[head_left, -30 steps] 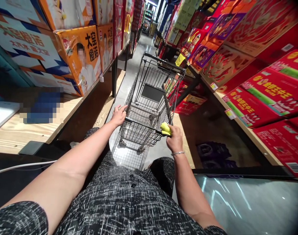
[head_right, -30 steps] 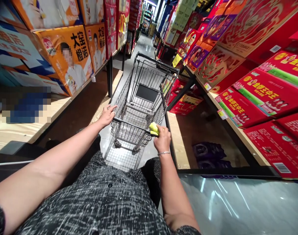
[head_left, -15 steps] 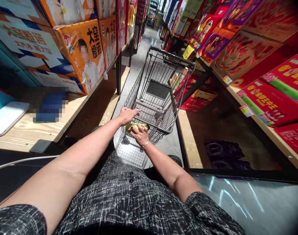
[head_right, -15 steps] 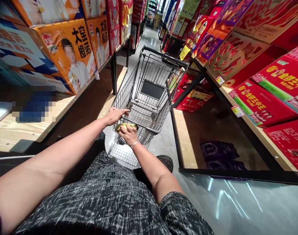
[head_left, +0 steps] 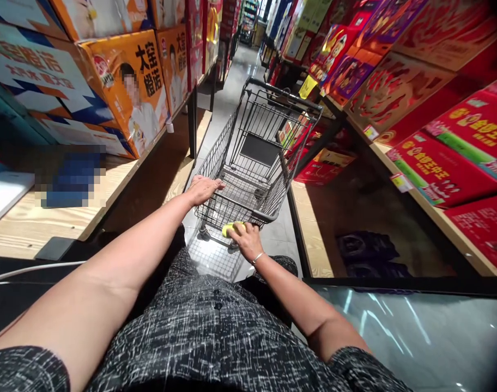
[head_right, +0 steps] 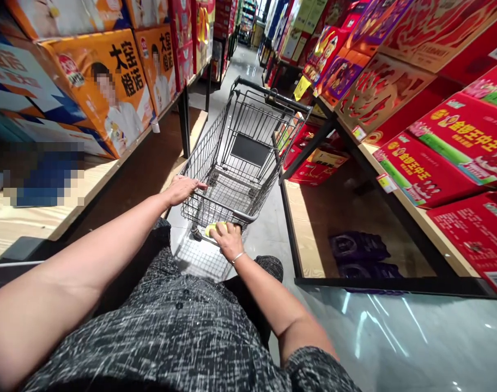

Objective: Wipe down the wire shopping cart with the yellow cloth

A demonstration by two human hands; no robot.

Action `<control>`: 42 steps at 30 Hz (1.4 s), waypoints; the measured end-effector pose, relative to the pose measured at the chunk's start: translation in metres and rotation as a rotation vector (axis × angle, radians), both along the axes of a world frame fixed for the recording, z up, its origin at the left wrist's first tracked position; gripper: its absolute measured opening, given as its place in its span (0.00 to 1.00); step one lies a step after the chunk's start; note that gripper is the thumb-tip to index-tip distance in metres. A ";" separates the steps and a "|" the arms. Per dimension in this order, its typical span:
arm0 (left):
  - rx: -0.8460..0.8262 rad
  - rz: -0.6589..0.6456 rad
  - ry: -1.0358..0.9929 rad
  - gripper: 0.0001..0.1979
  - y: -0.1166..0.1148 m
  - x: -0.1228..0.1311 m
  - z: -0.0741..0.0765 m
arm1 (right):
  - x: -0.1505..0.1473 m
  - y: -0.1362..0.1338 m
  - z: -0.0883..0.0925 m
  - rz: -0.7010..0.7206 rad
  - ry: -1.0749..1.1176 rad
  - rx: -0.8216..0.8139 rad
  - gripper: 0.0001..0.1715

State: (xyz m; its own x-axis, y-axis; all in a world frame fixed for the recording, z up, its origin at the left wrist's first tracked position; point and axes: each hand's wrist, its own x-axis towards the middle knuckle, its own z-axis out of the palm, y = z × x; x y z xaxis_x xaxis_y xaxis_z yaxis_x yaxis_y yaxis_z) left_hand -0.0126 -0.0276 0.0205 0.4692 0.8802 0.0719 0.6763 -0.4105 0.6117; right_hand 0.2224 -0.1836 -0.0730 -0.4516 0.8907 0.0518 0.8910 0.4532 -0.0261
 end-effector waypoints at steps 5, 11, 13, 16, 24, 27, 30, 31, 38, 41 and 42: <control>0.074 0.055 0.045 0.28 -0.004 0.008 -0.002 | 0.012 -0.003 0.015 -0.107 0.117 0.195 0.24; 0.125 -0.073 0.064 0.25 -0.023 0.027 -0.011 | -0.008 -0.010 -0.037 -0.085 -0.047 -0.135 0.18; 0.120 -0.100 0.074 0.26 -0.022 0.025 -0.013 | -0.011 -0.015 -0.033 -0.073 -0.065 -0.209 0.18; 0.084 -0.097 0.067 0.27 -0.014 0.018 -0.013 | -0.006 -0.022 0.005 -0.082 0.048 -0.179 0.27; 0.083 0.087 0.079 0.31 0.003 0.012 -0.011 | 0.038 0.012 0.111 -0.149 0.538 0.067 0.39; 0.174 0.086 0.088 0.27 0.003 0.005 -0.015 | 0.052 0.042 0.105 -0.165 0.595 0.034 0.34; 0.191 0.073 0.071 0.24 -0.003 0.004 -0.016 | 0.065 0.064 0.094 -0.247 0.697 -0.008 0.38; 0.182 0.078 0.058 0.24 -0.008 0.007 -0.014 | 0.069 0.068 0.093 -0.282 0.734 -0.040 0.39; 0.352 -0.019 -0.067 0.17 -0.064 0.080 0.008 | 0.072 0.081 0.096 -0.297 0.735 -0.188 0.31; 0.293 -0.013 -0.039 0.18 -0.076 0.107 0.010 | 0.069 0.083 0.096 -0.223 0.763 -0.162 0.30; 0.253 0.000 -0.029 0.18 -0.077 0.112 0.010 | 0.068 0.082 0.096 -0.198 0.773 -0.156 0.30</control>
